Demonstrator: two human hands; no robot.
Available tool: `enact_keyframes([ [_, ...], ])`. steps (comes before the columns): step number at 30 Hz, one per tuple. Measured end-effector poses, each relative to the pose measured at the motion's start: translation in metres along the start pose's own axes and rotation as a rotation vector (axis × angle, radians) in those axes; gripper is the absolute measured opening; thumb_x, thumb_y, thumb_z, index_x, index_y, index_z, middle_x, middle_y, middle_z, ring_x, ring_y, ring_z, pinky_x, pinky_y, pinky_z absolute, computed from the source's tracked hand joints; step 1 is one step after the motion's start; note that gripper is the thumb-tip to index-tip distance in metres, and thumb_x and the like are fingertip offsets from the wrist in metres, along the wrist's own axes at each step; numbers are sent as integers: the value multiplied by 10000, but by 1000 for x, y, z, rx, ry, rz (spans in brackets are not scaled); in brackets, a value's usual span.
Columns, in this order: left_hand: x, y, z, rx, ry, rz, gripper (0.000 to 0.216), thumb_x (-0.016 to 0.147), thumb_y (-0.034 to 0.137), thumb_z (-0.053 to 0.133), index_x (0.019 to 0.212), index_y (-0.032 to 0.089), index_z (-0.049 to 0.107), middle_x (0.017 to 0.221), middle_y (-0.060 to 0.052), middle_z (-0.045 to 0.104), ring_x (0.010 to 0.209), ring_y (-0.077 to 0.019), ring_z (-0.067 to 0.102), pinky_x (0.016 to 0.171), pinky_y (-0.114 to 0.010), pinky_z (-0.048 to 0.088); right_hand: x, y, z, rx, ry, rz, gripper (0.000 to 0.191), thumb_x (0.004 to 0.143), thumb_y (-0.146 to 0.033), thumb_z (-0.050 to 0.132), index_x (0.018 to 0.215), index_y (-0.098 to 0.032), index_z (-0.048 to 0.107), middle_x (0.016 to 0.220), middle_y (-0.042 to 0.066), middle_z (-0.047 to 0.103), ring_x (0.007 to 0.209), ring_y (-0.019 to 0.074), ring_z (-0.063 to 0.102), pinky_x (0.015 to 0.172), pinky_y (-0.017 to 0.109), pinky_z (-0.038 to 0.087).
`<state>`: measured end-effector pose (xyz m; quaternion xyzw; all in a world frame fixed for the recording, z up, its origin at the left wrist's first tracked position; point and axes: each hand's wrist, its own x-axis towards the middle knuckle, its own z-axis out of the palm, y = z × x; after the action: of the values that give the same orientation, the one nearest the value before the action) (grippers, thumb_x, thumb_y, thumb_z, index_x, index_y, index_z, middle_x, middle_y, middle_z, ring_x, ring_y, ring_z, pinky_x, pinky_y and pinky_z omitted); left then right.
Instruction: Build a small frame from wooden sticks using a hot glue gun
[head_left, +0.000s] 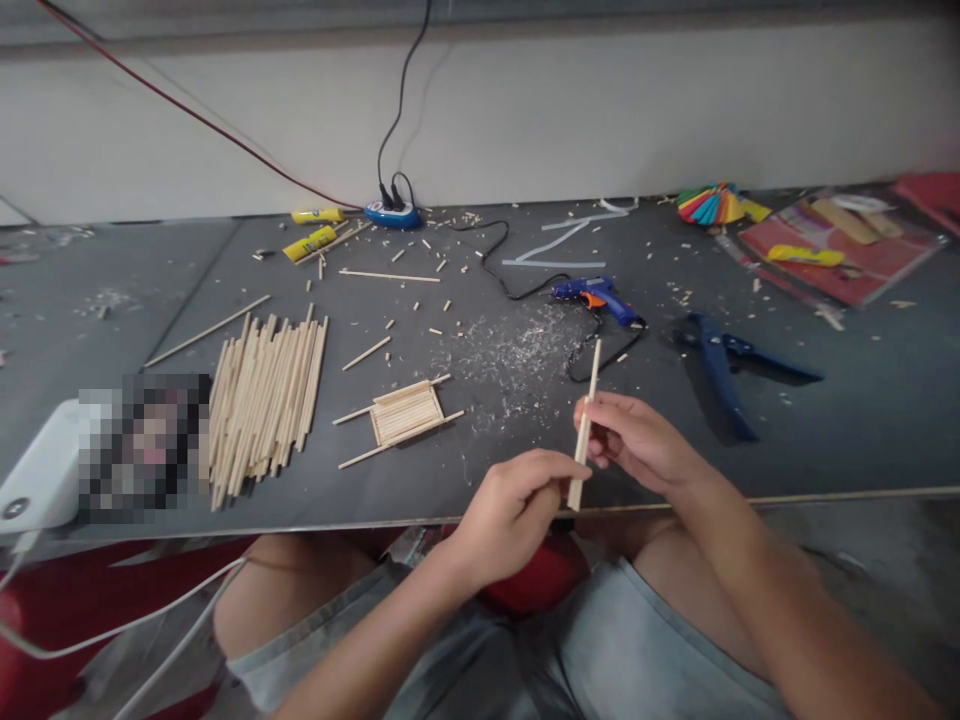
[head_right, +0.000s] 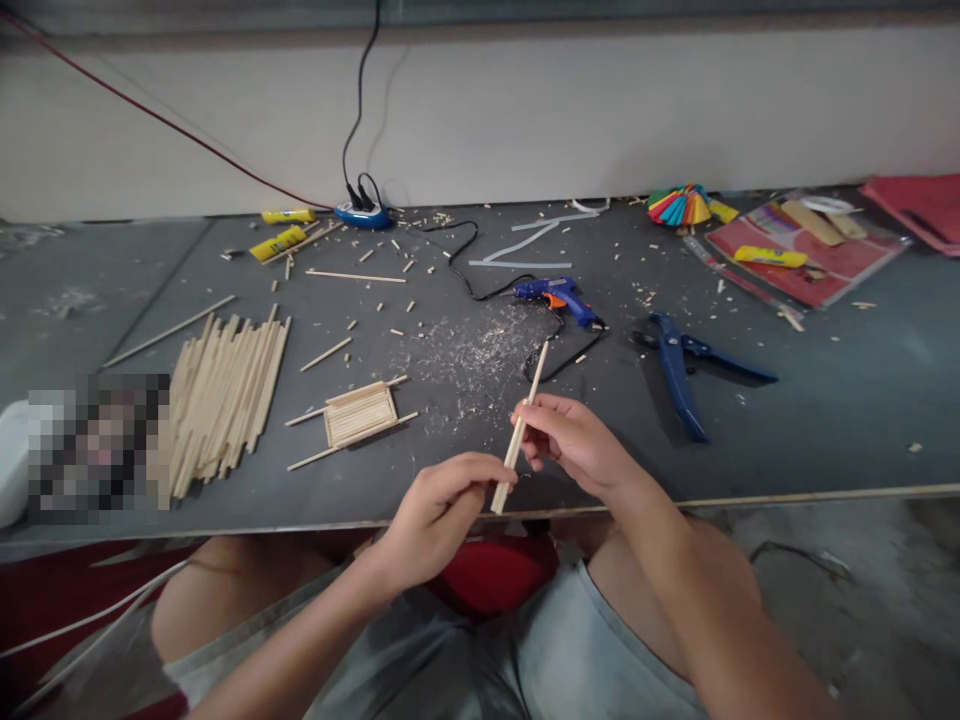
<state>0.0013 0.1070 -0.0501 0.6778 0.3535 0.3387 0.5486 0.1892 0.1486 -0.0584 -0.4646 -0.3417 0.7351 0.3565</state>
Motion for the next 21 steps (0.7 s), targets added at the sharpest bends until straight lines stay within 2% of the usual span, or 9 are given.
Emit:
enact_keyframes([
  [2,2,-5,1,-207,45,-187,242,913,210,370,1027,187,582,887,-47,650,799,-142,608,750,-284,494,2,3,2,-47,14,-33,207,779,-361,638,740,-159,613,575,-23,550,505,80,493,438,181,400],
  [4,3,-11,2,-438,81,-313,197,887,300,470,1039,190,532,900,-44,651,783,-146,616,722,-290,505,4,6,4,-95,10,-54,207,777,-360,635,747,-156,616,603,-16,564,524,85,505,462,193,416],
  [7,4,-20,3,-650,82,-362,340,788,343,637,1046,186,480,899,-45,658,726,-134,621,699,-289,505,6,13,8,-131,-14,-48,220,774,-377,628,767,-158,616,617,-13,584,533,91,517,493,211,430],
  [12,0,-33,1,-676,99,-358,439,756,329,678,1111,184,465,866,-39,650,677,-121,617,655,-269,501,12,27,12,-166,-33,-55,270,763,-424,628,765,-154,606,614,-2,607,551,107,543,528,233,441],
  [17,-2,-43,4,-589,97,-302,480,786,334,633,1206,177,461,907,-53,633,628,-108,600,576,-247,499,17,37,13,-178,-7,-94,298,771,-459,608,773,-162,580,605,-13,594,526,102,530,502,230,413],
  [21,-2,-48,9,-515,93,-279,505,790,359,614,1233,174,458,946,-69,630,627,-116,606,572,-259,512,17,42,13,-198,32,-137,315,748,-484,612,769,-172,578,581,-26,573,503,104,510,480,233,386],
])
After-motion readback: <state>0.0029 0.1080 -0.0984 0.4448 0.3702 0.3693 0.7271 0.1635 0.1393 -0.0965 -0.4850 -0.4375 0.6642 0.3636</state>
